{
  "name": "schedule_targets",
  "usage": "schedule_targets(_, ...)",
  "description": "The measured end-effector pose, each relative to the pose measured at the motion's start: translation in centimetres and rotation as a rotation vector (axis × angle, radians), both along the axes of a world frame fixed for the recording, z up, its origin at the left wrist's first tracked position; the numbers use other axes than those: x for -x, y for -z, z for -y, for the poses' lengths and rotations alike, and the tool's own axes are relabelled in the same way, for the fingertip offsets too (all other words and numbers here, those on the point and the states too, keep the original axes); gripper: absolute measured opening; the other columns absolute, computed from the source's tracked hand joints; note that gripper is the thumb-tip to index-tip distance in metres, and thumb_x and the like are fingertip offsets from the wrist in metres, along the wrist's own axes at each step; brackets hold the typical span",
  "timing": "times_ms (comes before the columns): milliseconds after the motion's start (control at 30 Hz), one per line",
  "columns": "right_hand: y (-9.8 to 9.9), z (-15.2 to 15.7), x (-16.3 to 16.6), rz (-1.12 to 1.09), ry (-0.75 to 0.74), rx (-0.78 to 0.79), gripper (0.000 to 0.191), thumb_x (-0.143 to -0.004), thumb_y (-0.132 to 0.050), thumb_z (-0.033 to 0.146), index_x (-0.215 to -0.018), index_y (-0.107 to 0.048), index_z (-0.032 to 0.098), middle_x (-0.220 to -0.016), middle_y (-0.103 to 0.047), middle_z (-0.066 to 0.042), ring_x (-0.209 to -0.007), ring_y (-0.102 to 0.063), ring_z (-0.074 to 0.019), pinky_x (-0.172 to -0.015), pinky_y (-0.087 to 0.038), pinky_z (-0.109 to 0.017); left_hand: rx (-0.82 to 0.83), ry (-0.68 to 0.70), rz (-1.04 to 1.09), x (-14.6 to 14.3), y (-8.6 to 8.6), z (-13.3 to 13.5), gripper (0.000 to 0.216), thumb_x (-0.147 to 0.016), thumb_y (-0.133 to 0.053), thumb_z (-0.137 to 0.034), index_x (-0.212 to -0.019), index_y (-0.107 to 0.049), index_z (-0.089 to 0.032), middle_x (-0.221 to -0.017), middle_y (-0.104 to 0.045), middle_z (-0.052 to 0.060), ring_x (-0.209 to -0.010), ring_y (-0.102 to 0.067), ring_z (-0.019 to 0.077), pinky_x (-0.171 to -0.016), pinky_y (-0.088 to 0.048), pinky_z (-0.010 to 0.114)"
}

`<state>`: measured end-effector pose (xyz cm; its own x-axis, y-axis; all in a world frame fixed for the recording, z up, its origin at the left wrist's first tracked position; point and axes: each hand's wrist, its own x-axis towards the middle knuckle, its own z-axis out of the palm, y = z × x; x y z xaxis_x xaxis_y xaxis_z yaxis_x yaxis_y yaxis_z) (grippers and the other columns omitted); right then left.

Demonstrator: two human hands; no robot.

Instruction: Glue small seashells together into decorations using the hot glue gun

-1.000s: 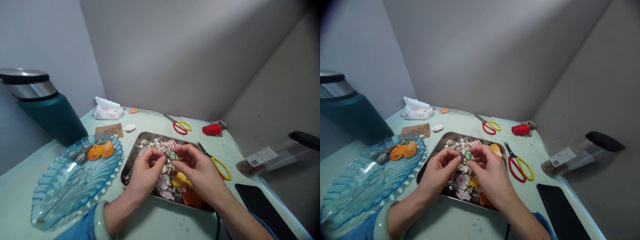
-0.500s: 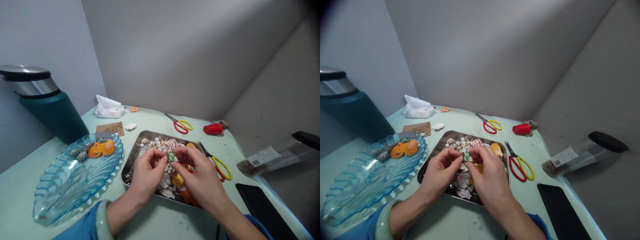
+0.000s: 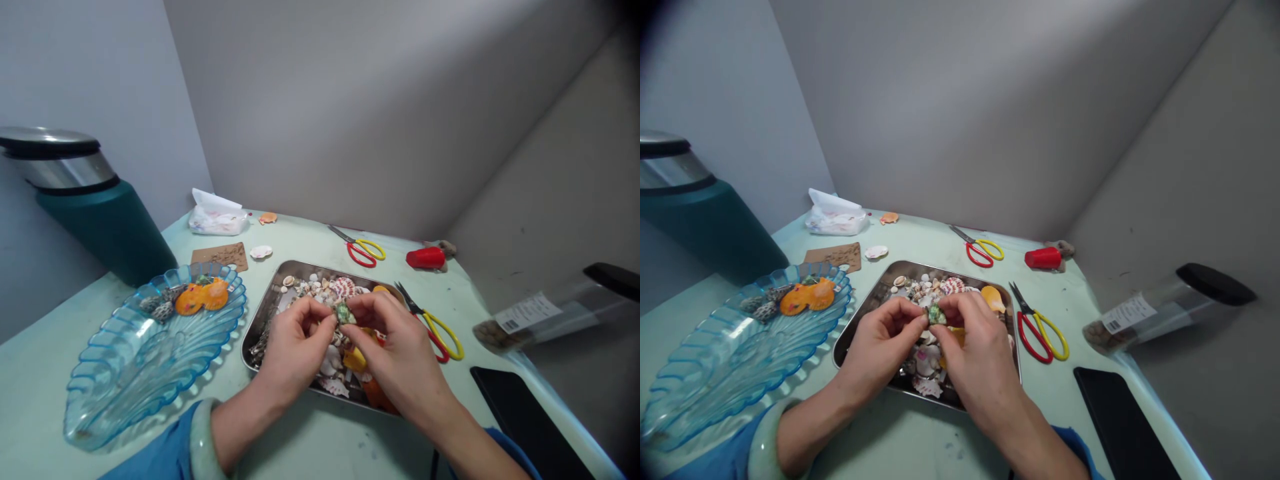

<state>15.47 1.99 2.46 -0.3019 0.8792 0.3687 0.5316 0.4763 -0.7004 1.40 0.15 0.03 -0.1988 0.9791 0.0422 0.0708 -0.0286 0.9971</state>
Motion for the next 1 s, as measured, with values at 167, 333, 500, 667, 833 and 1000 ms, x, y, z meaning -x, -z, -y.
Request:
schedule_targets(167, -0.1, -0.1, -0.1, -0.006, -0.007, 0.0, 0.014, -0.078, -0.061, 0.009, -0.088, -0.059, 0.02, -0.088, -0.059, -0.002, -0.081, -0.059, -0.0175, -0.072, -0.049, -0.031, 0.01, -0.01, -0.006, 0.0, 0.1, -0.2, 0.012, -0.074, -0.061, -0.028, -0.069, -0.058, -0.017, -0.061, -0.056, -0.002, -0.055, -0.049, 0.0114, -0.054, -0.038, 0.022)
schedule_targets(333, 0.1, -0.7, -0.4, -0.102, -0.026, 0.156, 0.012, -0.079, -0.063, 0.016, -0.09, -0.06, 0.021, -0.086, -0.063, -0.002, -0.076, -0.061, -0.0164, -0.07, -0.05, -0.031, 0.001, -0.025, 0.032, 0.0, 0.1, -0.3, 0.011, -0.073, -0.063, -0.027, -0.076, -0.065, -0.016, -0.07, -0.064, 0.002, -0.061, -0.054, 0.0131, -0.059, -0.042, 0.024)
schedule_targets(500, 0.5, -1.2, -0.5, -0.17, -0.046, 0.236, 0.013, -0.078, -0.064, 0.019, -0.09, -0.059, 0.021, -0.083, -0.063, -0.001, -0.075, -0.062, -0.0172, -0.069, -0.051, -0.031, -0.003, -0.017, 0.066, -0.1, 0.3, -0.3, 0.013, -0.074, -0.064, -0.028, -0.08, -0.064, -0.016, -0.067, -0.062, 0.0, -0.054, -0.049, 0.0101, -0.051, -0.038, 0.021)
schedule_targets(667, 0.2, -0.8, -0.3, -0.09, -0.03, 0.131, 0.011, -0.079, -0.063, 0.017, -0.088, -0.059, 0.021, -0.084, -0.061, -0.001, -0.074, -0.06, -0.0163, -0.068, -0.049, -0.03, -0.011, -0.003, 0.043, 0.0, 0.2, 0.0, 0.012, -0.074, -0.064, -0.029, -0.076, -0.059, -0.018, -0.056, -0.051, -0.005, -0.046, -0.039, 0.0075, -0.043, -0.029, 0.018)
schedule_targets(833, -0.1, -0.4, -0.2, -0.012, -0.031, 0.026, 0.013, -0.078, -0.062, 0.01, -0.086, -0.058, 0.02, -0.084, -0.058, -0.001, -0.075, -0.058, -0.0158, -0.067, -0.047, -0.029, -0.002, 0.012, 0.036, 0.0, 0.2, 0.0, 0.011, -0.073, -0.063, -0.027, -0.071, -0.057, -0.018, -0.052, -0.046, -0.006, -0.044, -0.038, 0.0074, -0.042, -0.026, 0.018)
schedule_targets(1000, 0.1, -0.2, -0.3, 0.042, -0.058, -0.062, 0.015, -0.079, -0.058, 0.007, -0.088, -0.056, 0.019, -0.087, -0.054, -0.003, -0.079, -0.056, -0.0176, -0.069, -0.047, -0.031, -0.006, 0.031, 0.035, 0.1, 0.2, 0.0, 0.012, -0.074, -0.062, -0.027, -0.069, -0.055, -0.018, -0.053, -0.046, -0.006, -0.045, -0.039, 0.0073, -0.043, -0.029, 0.018)
